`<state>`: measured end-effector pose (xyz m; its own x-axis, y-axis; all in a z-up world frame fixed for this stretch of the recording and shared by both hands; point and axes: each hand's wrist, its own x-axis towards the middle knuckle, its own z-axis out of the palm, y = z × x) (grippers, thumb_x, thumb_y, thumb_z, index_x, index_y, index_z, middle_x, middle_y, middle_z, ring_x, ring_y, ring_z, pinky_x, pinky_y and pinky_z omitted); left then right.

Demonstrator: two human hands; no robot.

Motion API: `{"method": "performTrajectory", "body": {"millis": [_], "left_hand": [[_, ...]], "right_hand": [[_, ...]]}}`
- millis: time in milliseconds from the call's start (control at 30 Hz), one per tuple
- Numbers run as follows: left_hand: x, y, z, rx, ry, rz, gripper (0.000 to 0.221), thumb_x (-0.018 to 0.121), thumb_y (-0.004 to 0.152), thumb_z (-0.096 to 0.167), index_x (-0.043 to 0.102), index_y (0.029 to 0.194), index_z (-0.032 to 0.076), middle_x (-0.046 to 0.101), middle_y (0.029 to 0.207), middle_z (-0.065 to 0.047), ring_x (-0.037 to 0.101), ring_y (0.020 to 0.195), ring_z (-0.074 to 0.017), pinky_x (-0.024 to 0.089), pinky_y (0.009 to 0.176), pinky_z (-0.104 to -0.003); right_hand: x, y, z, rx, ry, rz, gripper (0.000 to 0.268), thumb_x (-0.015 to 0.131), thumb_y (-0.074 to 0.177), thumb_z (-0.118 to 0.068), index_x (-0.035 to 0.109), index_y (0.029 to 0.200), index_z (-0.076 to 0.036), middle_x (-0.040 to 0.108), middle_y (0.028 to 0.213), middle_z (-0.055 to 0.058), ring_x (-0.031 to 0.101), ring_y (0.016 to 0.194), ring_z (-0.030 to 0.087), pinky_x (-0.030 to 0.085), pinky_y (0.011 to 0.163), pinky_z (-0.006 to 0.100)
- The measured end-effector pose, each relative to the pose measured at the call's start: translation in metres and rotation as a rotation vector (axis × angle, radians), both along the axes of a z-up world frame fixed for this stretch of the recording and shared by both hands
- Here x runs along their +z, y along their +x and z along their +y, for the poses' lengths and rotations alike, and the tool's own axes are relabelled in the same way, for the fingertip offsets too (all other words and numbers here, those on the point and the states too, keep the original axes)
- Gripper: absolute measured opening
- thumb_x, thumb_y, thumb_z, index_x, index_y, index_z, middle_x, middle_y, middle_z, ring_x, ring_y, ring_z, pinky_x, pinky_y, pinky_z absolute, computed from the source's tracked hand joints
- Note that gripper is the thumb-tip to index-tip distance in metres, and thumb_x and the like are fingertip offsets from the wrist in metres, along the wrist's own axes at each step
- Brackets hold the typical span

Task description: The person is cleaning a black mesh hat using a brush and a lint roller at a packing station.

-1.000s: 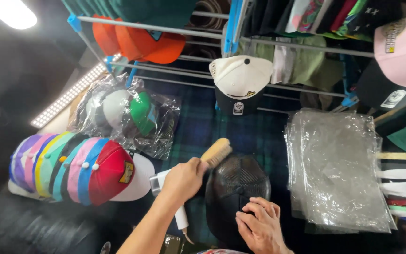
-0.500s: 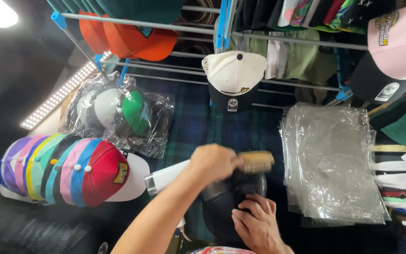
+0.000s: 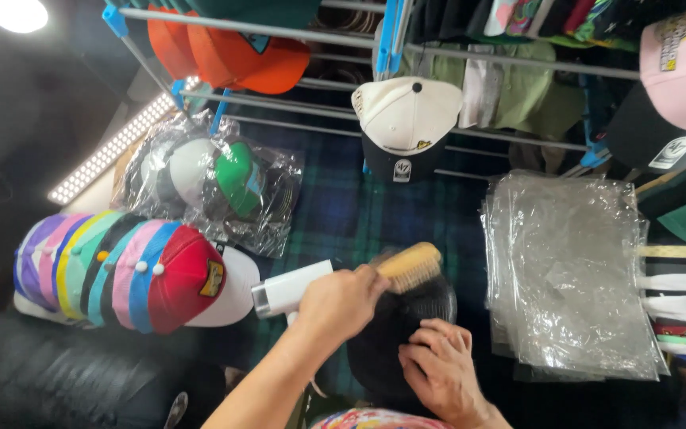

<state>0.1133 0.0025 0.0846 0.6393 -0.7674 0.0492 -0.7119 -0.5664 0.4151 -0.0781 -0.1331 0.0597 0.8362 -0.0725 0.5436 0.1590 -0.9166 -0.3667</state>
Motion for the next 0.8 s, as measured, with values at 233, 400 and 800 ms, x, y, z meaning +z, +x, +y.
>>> {"method": "performTrajectory", "body": {"millis": [233, 400, 800], "left_hand": [[-0.031, -0.066, 0.065, 0.501, 0.142, 0.362, 0.029, 0.042, 0.104, 0.046, 0.05, 0.101, 0.019, 0.072, 0.087, -0.013, 0.066, 0.079, -0.05, 0.048, 0.067, -0.062], [-0.126, -0.157, 0.074, 0.296, -0.334, 0.248, 0.03, 0.05, 0.105, 0.038, 0.051, 0.11, 0.008, 0.063, 0.083, -0.01, 0.064, 0.07, -0.0412, 0.046, 0.058, -0.054], [-0.074, -0.191, 0.088, 1.048, -0.994, 1.354, 0.019, 0.064, 0.098, 0.018, 0.051, 0.1, 0.004, 0.065, 0.074, -0.019, 0.065, 0.065, -0.0244, 0.053, 0.061, -0.038]], "right_hand": [[-0.017, 0.008, -0.023, -0.171, 0.115, -0.02, 0.015, 0.067, 0.094, -0.021, 0.07, 0.106, -0.012, 0.062, 0.11, 0.006, 0.061, 0.116, 0.031, 0.044, 0.103, 0.044], [-0.035, 0.022, -0.033, -0.266, 0.181, 0.142, 0.039, 0.055, 0.102, -0.035, 0.068, 0.133, -0.016, 0.056, 0.133, 0.008, 0.051, 0.135, 0.033, 0.039, 0.111, 0.05], [0.009, -0.036, 0.062, 0.031, 0.541, 0.929, 0.042, 0.073, 0.082, -0.047, 0.076, 0.115, -0.021, 0.077, 0.082, -0.007, 0.069, 0.071, 0.007, 0.055, 0.074, 0.025]]}}
